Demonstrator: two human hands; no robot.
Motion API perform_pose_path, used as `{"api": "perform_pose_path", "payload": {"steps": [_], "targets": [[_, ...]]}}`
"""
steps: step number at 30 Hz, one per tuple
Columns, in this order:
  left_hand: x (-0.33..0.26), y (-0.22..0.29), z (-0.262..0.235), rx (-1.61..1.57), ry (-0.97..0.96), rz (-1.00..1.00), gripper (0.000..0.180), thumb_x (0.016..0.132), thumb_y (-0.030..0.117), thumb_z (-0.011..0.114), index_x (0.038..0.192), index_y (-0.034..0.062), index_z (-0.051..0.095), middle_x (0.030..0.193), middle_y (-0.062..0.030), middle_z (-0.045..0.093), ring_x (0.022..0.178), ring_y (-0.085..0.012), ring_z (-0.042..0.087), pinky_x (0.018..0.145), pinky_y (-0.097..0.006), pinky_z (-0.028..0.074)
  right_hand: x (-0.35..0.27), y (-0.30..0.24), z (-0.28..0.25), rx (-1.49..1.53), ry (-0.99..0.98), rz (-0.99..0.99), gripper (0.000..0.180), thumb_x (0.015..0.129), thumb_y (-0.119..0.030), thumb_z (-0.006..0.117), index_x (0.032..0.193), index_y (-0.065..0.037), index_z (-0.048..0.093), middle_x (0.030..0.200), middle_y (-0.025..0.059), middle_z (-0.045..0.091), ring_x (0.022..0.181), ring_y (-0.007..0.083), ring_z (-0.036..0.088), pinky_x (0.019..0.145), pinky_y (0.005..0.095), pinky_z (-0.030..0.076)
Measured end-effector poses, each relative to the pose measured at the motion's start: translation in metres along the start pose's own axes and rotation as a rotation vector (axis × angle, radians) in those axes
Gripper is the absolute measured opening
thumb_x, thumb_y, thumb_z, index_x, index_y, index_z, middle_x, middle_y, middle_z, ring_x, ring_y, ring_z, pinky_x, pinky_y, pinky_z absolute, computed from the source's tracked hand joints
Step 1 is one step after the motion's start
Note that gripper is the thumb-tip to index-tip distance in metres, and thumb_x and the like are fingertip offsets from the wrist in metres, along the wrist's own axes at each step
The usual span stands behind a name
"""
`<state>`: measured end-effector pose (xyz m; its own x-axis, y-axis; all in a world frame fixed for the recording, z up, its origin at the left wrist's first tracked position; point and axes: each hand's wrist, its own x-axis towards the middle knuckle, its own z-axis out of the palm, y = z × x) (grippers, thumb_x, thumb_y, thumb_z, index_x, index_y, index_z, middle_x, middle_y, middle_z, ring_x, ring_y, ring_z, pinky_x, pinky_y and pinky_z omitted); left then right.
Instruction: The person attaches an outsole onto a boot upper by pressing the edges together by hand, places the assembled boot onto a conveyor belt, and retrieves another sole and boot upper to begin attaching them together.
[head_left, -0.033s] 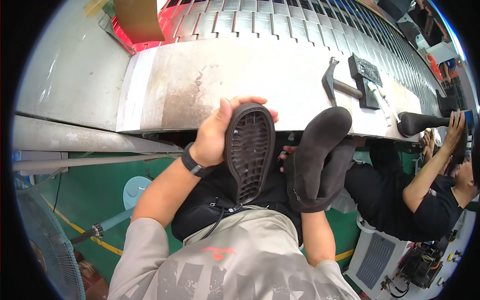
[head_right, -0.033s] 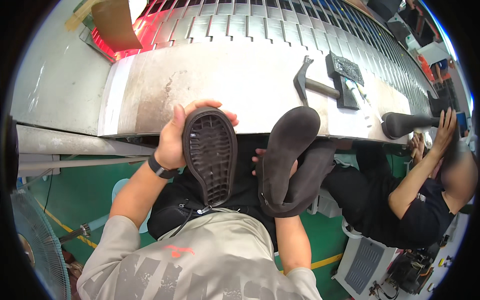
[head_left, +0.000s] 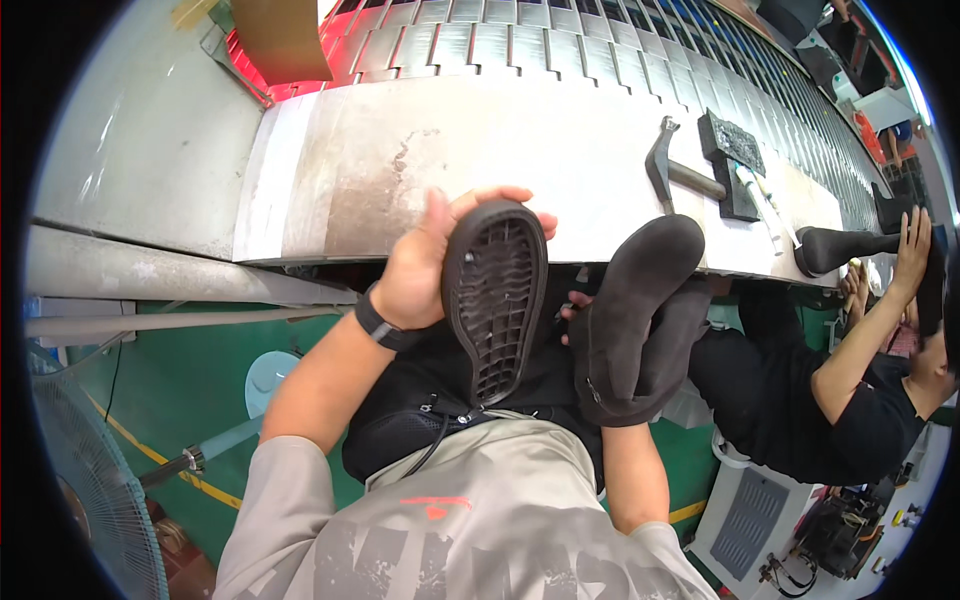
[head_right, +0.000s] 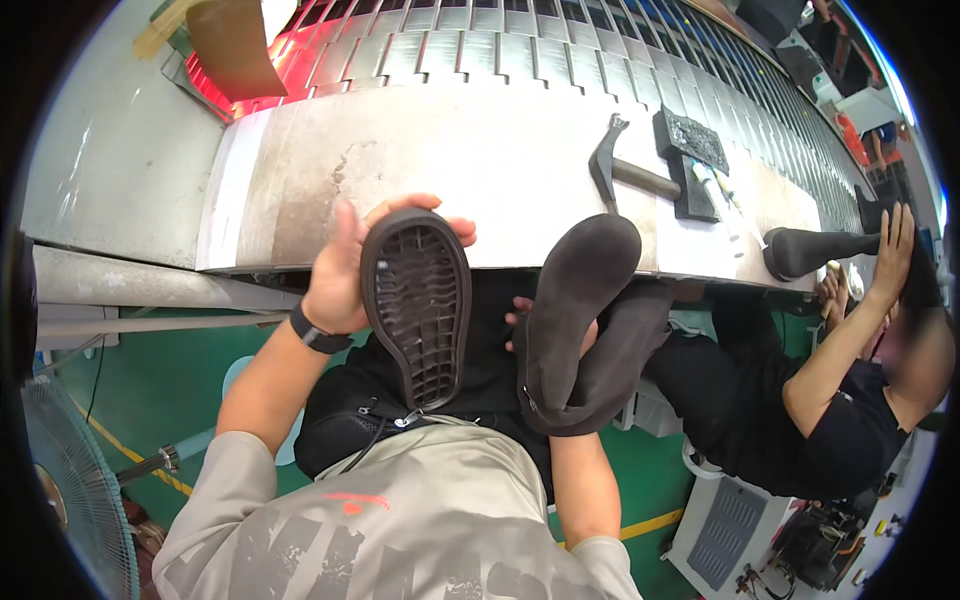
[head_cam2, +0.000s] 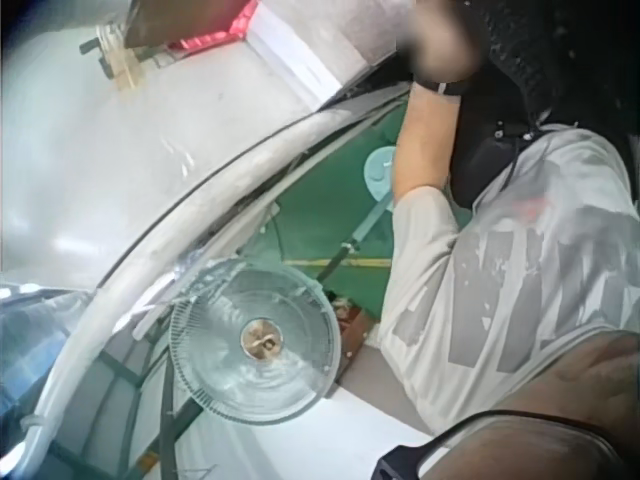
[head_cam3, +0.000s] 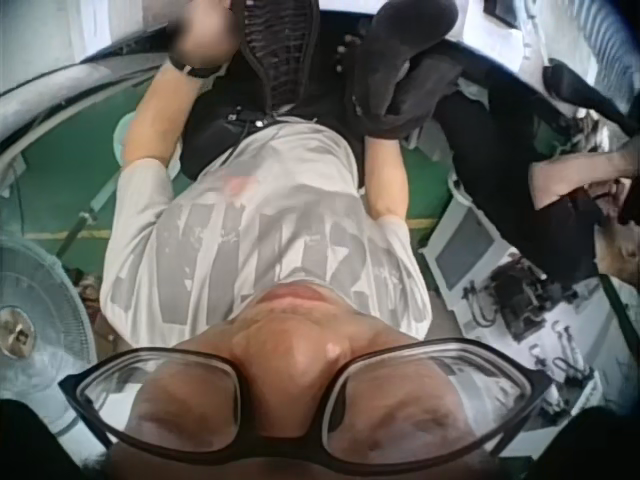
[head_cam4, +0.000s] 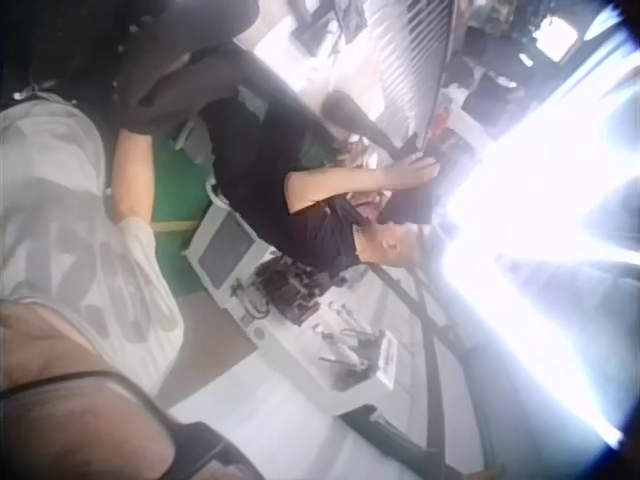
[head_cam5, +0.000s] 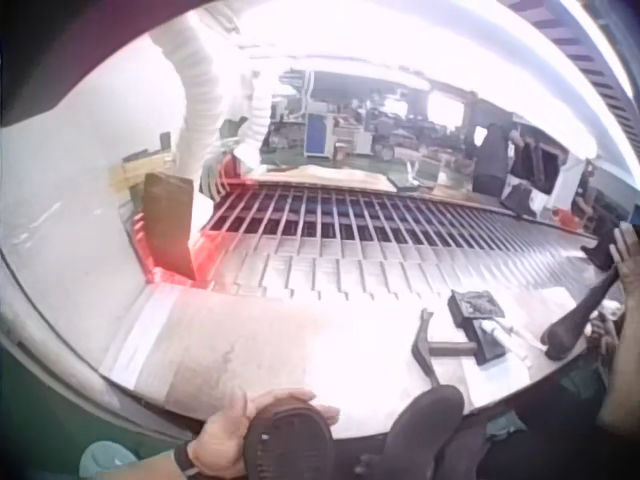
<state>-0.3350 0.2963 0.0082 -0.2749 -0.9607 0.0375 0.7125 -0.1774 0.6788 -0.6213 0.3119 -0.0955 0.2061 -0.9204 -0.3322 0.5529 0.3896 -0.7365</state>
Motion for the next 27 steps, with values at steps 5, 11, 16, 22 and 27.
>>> {"api": "perform_pose_path", "payload": {"steps": [5,11,16,22,27], "targets": [[-0.012,0.002,-0.014,-0.022,0.006,0.088,0.094,0.106,0.079,0.02,0.156,0.0018,0.041,0.147,-0.0315,0.058,0.137,-0.0398,0.06,0.11,-0.051,0.056,-0.018,0.013,-0.035,0.001,-0.169,0.064,0.043,0.112,-0.028,0.056,0.129,0.011,0.058,0.124,0.025,0.066,0.108,0.0373,0.069,0.086,0.0439,0.063],[-0.009,0.02,-0.009,-0.04,-0.044,0.132,0.102,0.104,0.081,0.019,0.155,-0.0051,0.04,0.143,-0.0285,0.06,0.123,-0.0342,0.069,0.104,-0.05,0.06,-0.053,-0.017,0.008,-0.1,-0.58,0.507,0.044,0.113,-0.031,0.054,0.129,0.01,0.061,0.124,0.0243,0.068,0.115,0.0329,0.069,0.098,0.0389,0.059],[0.002,0.036,0.04,0.376,-0.082,0.082,0.111,0.102,0.084,0.016,0.155,-0.0091,0.043,0.146,-0.027,0.06,0.127,-0.0322,0.066,0.11,-0.046,0.055,-0.08,-0.03,0.07,-0.333,-0.229,0.335,0.043,0.113,-0.03,0.055,0.132,0.008,0.058,0.124,0.023,0.068,0.113,0.0311,0.069,0.096,0.0378,0.059],[0.003,0.04,0.06,0.541,-0.168,0.037,0.116,0.1,0.088,0.013,0.15,-0.0093,0.052,0.144,-0.0266,0.063,0.129,-0.0309,0.065,0.114,-0.045,0.05,-0.069,-0.016,0.07,-0.27,-0.154,0.338,0.043,0.113,-0.03,0.055,0.136,0.007,0.054,0.124,0.0215,0.067,0.111,0.0289,0.069,0.094,0.0365,0.059],[-0.003,0.033,0.065,0.478,-0.143,0.035,0.117,0.099,0.088,0.011,0.146,-0.0094,0.057,0.142,-0.026,0.064,0.128,-0.0311,0.065,0.113,-0.044,0.05,-0.071,-0.015,0.072,-0.272,-0.156,0.351,0.044,0.113,-0.029,0.056,0.14,0.006,0.051,0.124,0.0202,0.067,0.109,0.0272,0.069,0.093,0.0354,0.06]]}}
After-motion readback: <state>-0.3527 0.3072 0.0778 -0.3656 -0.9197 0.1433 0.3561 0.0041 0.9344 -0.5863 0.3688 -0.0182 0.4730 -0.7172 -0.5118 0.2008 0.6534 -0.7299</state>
